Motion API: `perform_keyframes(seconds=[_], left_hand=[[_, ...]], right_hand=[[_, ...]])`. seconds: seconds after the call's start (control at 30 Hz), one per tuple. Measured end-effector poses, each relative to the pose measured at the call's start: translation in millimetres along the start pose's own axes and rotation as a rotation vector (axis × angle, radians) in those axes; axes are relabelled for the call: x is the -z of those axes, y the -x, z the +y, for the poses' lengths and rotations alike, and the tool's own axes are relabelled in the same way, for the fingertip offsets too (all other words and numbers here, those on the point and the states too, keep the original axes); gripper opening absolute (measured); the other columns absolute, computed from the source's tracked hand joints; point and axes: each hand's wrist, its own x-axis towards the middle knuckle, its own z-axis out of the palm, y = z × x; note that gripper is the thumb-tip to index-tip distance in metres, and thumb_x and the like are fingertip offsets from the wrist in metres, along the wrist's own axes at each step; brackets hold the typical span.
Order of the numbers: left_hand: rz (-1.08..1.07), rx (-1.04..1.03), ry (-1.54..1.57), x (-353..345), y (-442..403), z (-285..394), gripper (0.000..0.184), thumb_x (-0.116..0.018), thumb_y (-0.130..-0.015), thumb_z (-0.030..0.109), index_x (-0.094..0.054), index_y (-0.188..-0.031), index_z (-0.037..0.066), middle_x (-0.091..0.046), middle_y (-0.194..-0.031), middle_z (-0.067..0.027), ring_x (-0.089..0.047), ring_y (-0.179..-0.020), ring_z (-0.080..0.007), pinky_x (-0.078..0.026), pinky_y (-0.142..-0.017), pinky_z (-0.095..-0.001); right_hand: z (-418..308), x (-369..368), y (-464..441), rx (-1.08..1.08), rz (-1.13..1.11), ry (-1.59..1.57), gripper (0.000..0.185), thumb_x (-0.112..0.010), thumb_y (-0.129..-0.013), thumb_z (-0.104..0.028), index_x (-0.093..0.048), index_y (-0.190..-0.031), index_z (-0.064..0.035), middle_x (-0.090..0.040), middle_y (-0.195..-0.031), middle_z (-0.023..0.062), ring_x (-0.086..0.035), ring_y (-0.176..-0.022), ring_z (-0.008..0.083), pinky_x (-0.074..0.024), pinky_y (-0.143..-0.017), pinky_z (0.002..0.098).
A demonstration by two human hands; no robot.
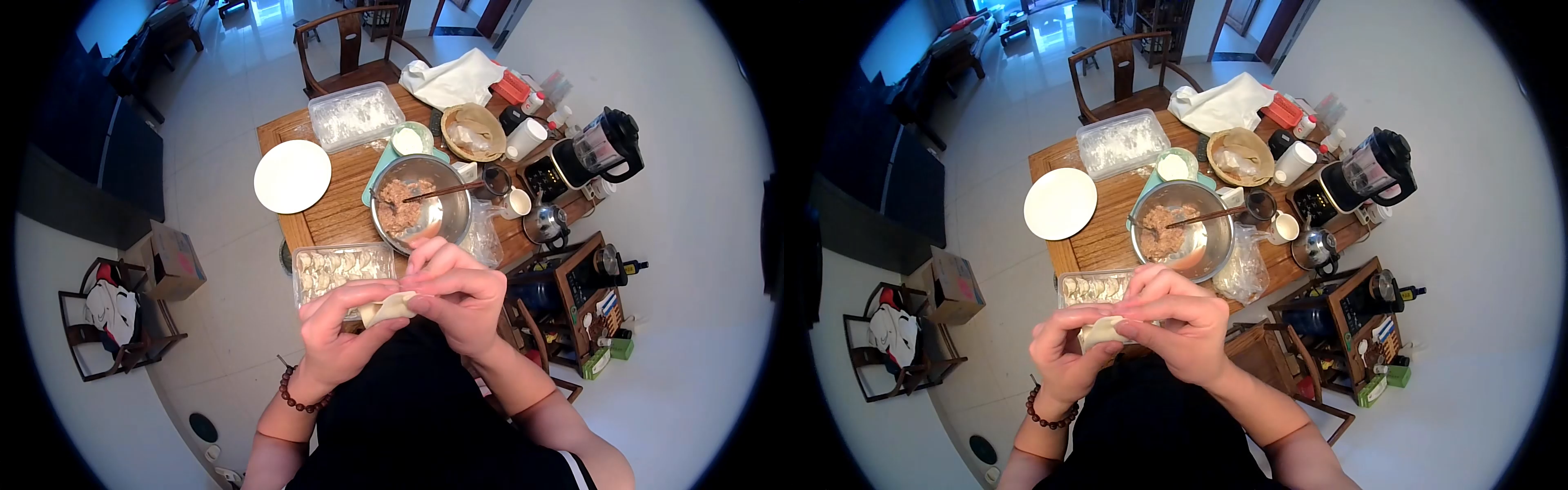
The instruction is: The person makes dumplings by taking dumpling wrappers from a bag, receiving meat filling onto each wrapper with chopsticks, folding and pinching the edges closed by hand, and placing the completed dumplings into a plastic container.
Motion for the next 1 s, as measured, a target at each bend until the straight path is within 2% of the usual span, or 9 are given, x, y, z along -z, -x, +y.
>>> perform_keyframes(seconds=[0.07,0.13,0.17,0.23,0.27,0.33,0.57,0.73,1.0], left_hand=[[-0.001,0.008,0.008,-1.8,0.4,0.1,0.032,-0.085,-0.080,0.004,-0.067,-0.107,-0.003,-0.076,-0.102,-0.0179,-0.075,-0.095,-0.0269,-0.060,-0.084,-0.0348],[0.020,-0.007,0.005,-4.7,0.7,-1.8,0.033,-0.085,-0.081,0.005,-0.068,-0.108,-0.003,-0.075,-0.102,-0.0184,-0.075,-0.095,-0.0280,-0.059,-0.085,-0.0352],[0.020,-0.008,0.005,-7.2,-0.8,-2.2,0.033,-0.085,-0.081,0.005,-0.068,-0.108,-0.003,-0.075,-0.102,-0.0184,-0.075,-0.095,-0.0280,-0.059,-0.085,-0.0352],[0.057,-0.111,-0.201,-14.0,-4.0,-2.6,0.033,-0.086,-0.078,0.006,-0.069,-0.106,-0.002,-0.075,-0.099,-0.0165,-0.075,-0.091,-0.0293,-0.059,-0.080,-0.0348],[0.056,-0.113,-0.199,-18.3,-3.6,-4.6,0.033,-0.086,-0.078,0.006,-0.069,-0.106,-0.002,-0.075,-0.099,-0.0165,-0.075,-0.091,-0.0293,-0.059,-0.080,-0.0348],[0.076,-0.173,-0.434,-25.1,-3.4,-10.1,0.034,-0.087,-0.076,0.009,-0.068,-0.102,0.002,-0.075,-0.103,-0.0121,-0.071,-0.087,-0.0275,-0.055,-0.080,-0.0361],[0.033,-0.212,-0.668,-23.0,-3.5,-4.2,0.045,-0.092,-0.067,0.024,-0.072,-0.104,0.007,-0.072,-0.105,-0.0044,-0.062,-0.088,-0.0237,-0.046,-0.081,-0.0387],[-0.017,-0.237,-0.724,-5.8,-2.5,-4.6,0.056,-0.093,-0.062,0.034,-0.075,-0.110,0.013,-0.062,-0.133,-0.0135,-0.057,-0.116,-0.0345,-0.047,-0.098,-0.0448],[-0.081,-0.241,-0.736,-1.8,-4.3,-0.8,0.048,-0.092,-0.065,0.034,-0.077,-0.107,0.017,-0.056,-0.143,-0.0185,-0.046,-0.138,-0.0452,-0.034,-0.114,-0.0607]], right_hand=[[0.8,1.1,1.9,0.023,-0.021,0.019,0.024,-0.080,-0.078,0.001,-0.077,-0.102,0.0020,-0.070,-0.108,0.0167,-0.064,-0.107,0.0292,-0.0470,-0.102,0.0419],[1.2,-1.8,5.3,-0.169,0.007,-0.003,0.043,-0.076,-0.091,-0.018,-0.066,-0.126,0.0040,-0.067,-0.122,0.0217,-0.062,-0.119,0.0333,-0.0439,-0.109,0.0455],[2.3,-7.4,3.5,-0.168,0.007,-0.003,0.043,-0.076,-0.091,-0.018,-0.066,-0.126,0.0040,-0.067,-0.122,0.0217,-0.062,-0.119,0.0333,-0.0439,-0.109,0.0455],[5.6,-25.7,-2.1,-0.341,0.093,-0.646,0.072,-0.056,-0.103,-0.048,-0.039,-0.150,0.0045,-0.057,-0.138,0.0260,-0.054,-0.132,0.0364,-0.0397,-0.115,0.0478],[6.3,-30.3,-1.7,-0.339,0.094,-0.644,0.072,-0.056,-0.103,-0.048,-0.039,-0.150,0.0045,-0.057,-0.138,0.0260,-0.054,-0.132,0.0364,-0.0397,-0.115,0.0478],[7.1,-37.5,-0.5,-0.538,0.186,-0.748,0.082,-0.031,-0.105,-0.063,-0.021,-0.158,-0.0008,-0.050,-0.146,0.0266,-0.049,-0.137,0.0365,-0.0385,-0.117,0.0486],[-2.4,-32.3,-11.0,-0.807,0.428,-0.891,0.061,-0.022,-0.112,-0.048,-0.036,-0.151,-0.0041,-0.050,-0.148,0.0205,-0.049,-0.138,0.0337,-0.0389,-0.118,0.0490],[-3.8,-14.1,-9.4,-0.851,0.376,-0.961,0.060,-0.023,-0.112,-0.046,-0.036,-0.151,-0.0021,-0.047,-0.151,0.0227,-0.044,-0.142,0.0362,-0.0375,-0.120,0.0490],[-3.2,-17.8,-3.0,-0.885,0.399,-1.112,0.060,-0.023,-0.112,-0.047,-0.031,-0.151,-0.0014,-0.040,-0.154,0.0262,-0.040,-0.145,0.0376,-0.0332,-0.123,0.0490]])
